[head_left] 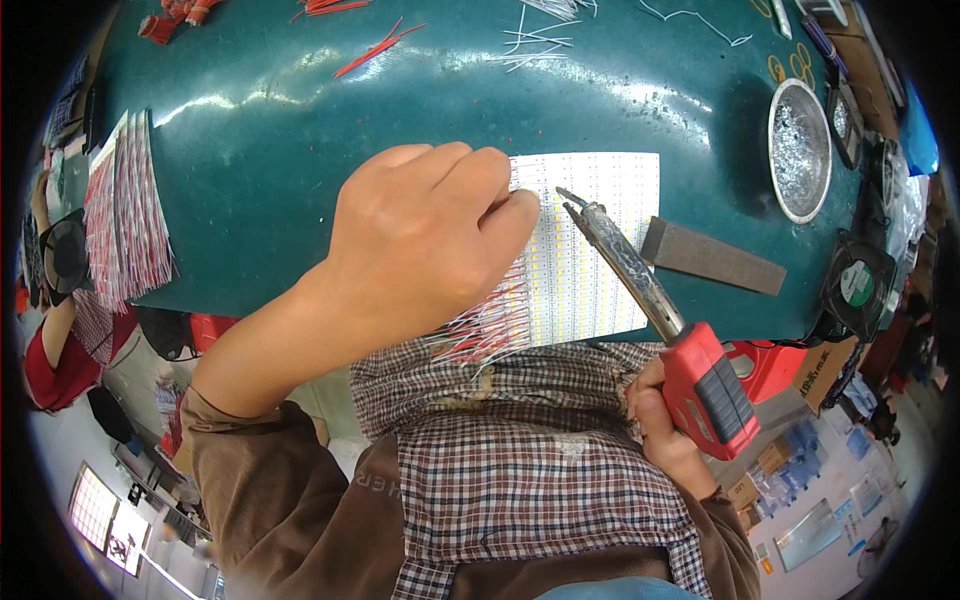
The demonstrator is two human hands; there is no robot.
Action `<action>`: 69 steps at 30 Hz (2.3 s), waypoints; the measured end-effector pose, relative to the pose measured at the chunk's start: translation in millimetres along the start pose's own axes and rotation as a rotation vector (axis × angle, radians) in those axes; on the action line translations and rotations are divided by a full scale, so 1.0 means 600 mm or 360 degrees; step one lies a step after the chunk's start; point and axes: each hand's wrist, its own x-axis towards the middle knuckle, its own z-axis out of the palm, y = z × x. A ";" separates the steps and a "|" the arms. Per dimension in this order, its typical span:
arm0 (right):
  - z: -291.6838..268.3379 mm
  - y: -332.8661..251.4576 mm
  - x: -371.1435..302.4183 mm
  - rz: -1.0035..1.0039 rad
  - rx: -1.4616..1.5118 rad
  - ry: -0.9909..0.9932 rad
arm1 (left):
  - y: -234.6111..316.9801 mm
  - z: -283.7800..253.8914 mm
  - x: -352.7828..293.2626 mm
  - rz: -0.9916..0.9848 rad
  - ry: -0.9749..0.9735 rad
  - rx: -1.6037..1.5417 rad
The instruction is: The person solders electrical components onto a sheet of paper or board using a soldering iron.
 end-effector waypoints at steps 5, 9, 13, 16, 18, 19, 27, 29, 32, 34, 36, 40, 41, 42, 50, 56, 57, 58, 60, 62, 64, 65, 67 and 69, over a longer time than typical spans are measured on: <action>0.002 -0.002 -0.007 0.0005 -0.0125 0.0061 | 0.000 0.001 -0.002 0.0013 0.0001 0.0012; -0.006 0.003 -0.012 0.0021 -0.0209 -0.0026 | 0.002 0.003 -0.009 0.0025 0.0016 0.0020; -0.007 0.006 -0.013 -0.0015 -0.0205 -0.0022 | 0.003 0.003 -0.009 0.0040 0.0020 0.0058; -0.008 0.004 -0.011 -0.0022 -0.0212 -0.0047 | 0.003 0.002 -0.009 0.0035 0.0014 0.0045; -0.008 0.003 -0.011 -0.0022 -0.0211 -0.0036 | 0.001 0.002 -0.008 0.0029 0.0015 0.0019; -0.008 0.003 -0.010 -0.0018 -0.0209 -0.0037 | 0.002 0.003 -0.008 0.0026 0.0028 0.0013; -0.004 0.006 -0.009 -0.0113 -0.0217 0.0006 | 0.004 0.005 -0.013 0.0010 0.0084 -0.0012; -0.004 0.008 -0.008 -0.0103 -0.0207 0.0006 | 0.002 0.008 -0.012 0.0024 0.0076 0.0007; -0.003 0.010 -0.009 -0.0080 -0.0186 -0.0002 | 0.006 0.008 -0.012 0.0015 0.0063 0.0038; -0.002 0.012 -0.011 -0.0058 -0.0172 -0.0010 | 0.007 0.008 -0.012 0.0014 0.0079 0.0041; 0.000 0.013 -0.013 -0.0070 -0.0176 0.0033 | 0.008 0.009 -0.014 0.0010 0.0092 0.0041; 0.001 0.015 -0.012 -0.0071 -0.0208 0.0018 | 0.007 0.010 -0.017 0.0042 0.0089 0.0104; 0.001 0.014 -0.012 -0.0057 -0.0199 0.0013 | 0.007 0.011 -0.017 0.0062 0.0091 0.0139; 0.001 0.014 -0.011 -0.0042 -0.0189 0.0008 | 0.008 0.011 -0.017 0.0061 0.0090 0.0138; -0.002 0.005 -0.010 -0.0057 -0.0138 0.0016 | 0.014 0.012 -0.017 0.0079 0.0089 0.0254; -0.010 0.000 -0.014 0.0033 -0.0134 -0.0053 | 0.017 0.008 -0.016 0.0020 0.0056 0.0213; -0.009 -0.001 -0.016 0.0101 -0.0130 -0.0035 | 0.018 0.008 -0.016 0.0022 0.0056 0.0212; -0.008 -0.002 -0.016 0.0102 -0.0129 -0.0034 | 0.020 0.008 -0.016 0.0011 0.0066 0.0207; -0.007 -0.003 -0.018 0.0123 -0.0086 -0.0005 | 0.022 0.009 -0.017 0.0002 0.0077 0.0199; -0.006 -0.001 -0.020 0.0083 -0.0117 0.0015 | 0.024 0.008 -0.020 0.0010 0.0125 0.0128; -0.006 0.003 -0.022 0.0044 -0.0150 0.0035 | 0.023 0.009 -0.023 0.0021 0.0127 0.0112; -0.007 0.007 -0.023 0.0025 -0.0190 0.0014 | 0.023 0.010 -0.024 0.0031 0.0131 0.0095; -0.007 0.009 -0.023 0.0007 -0.0228 -0.0007 | 0.022 0.012 -0.023 0.0027 0.0134 0.0079; -0.006 0.010 -0.021 -0.0036 -0.0245 0.0009 | 0.023 0.013 -0.022 0.0023 0.0135 0.0064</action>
